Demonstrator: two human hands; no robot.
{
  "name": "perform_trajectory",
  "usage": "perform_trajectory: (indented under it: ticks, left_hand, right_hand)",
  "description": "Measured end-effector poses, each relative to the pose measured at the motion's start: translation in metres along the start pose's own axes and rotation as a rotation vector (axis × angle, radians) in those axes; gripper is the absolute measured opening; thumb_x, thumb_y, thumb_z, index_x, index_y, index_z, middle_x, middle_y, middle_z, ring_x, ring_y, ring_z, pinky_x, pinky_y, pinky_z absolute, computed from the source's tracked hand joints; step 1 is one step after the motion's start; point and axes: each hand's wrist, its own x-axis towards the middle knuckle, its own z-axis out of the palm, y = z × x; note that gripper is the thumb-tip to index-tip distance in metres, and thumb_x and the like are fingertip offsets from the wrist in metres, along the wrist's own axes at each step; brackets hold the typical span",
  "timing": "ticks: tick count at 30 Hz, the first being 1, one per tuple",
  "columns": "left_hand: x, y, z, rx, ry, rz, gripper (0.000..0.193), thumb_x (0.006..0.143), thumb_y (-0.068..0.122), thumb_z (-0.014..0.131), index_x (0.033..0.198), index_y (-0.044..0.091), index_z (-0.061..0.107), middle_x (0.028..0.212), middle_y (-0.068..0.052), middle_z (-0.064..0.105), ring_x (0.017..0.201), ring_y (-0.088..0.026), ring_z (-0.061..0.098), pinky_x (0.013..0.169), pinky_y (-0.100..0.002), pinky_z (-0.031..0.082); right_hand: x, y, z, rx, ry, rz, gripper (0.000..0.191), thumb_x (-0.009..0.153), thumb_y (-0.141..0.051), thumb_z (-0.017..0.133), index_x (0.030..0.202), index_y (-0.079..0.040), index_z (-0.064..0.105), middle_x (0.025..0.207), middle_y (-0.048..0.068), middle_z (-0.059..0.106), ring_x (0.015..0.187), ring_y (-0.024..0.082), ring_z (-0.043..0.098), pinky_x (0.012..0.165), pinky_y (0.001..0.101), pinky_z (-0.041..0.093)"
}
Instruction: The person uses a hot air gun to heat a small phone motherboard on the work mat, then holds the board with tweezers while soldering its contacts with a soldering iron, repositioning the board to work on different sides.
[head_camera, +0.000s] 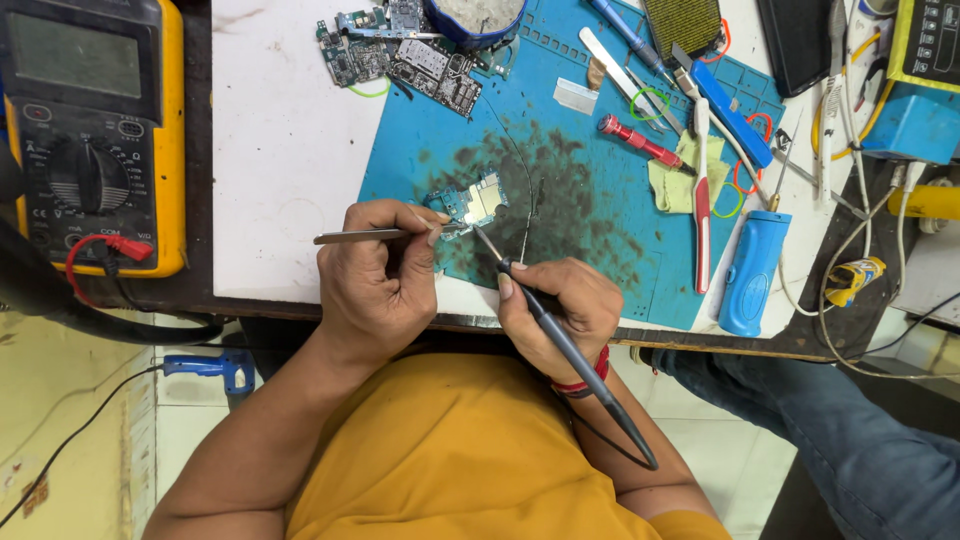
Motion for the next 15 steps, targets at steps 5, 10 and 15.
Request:
perform_trajectory:
  ticks: [5,10,15]
  left_hand:
    - [0.0014,0.0007,0.0001,-0.014,-0.001,0.01,0.018,0.105,0.0,0.065,0.113,0.002,0.05,0.102,-0.011,0.074,0.071,-0.007,0.066,0.06,-0.02,0.052]
    - [0.0011,0.0003,0.0006,-0.019,0.004,0.001,0.017,0.106,0.001,0.065,0.113,0.001,0.049,0.102,-0.011,0.074,0.071,-0.006,0.065,0.061,-0.02,0.052]
    - [0.0007,-0.0008,0.0008,-0.017,0.01,-0.006,0.017,0.105,0.0,0.066,0.112,0.001,0.05,0.101,-0.012,0.074,0.07,-0.006,0.064,0.061,-0.021,0.051]
  right_hand:
    - [0.0015,-0.0014,-0.0001,0.001,-0.003,0.007,0.014,0.081,0.002,0.079,0.092,0.001,0.07,0.079,0.01,0.072,0.064,0.017,0.068,0.061,0.0271,0.05]
    - [0.0005,-0.0008,0.0002,0.0,0.0,0.008,0.015,0.082,0.002,0.079,0.092,0.0,0.069,0.079,0.01,0.072,0.064,0.017,0.067,0.061,0.0272,0.05]
    - [-0.0039,0.0004,0.0015,0.021,0.053,0.069,0.012,0.082,0.003,0.077,0.089,0.0,0.067,0.075,0.009,0.069,0.061,0.016,0.064,0.057,0.0261,0.048]
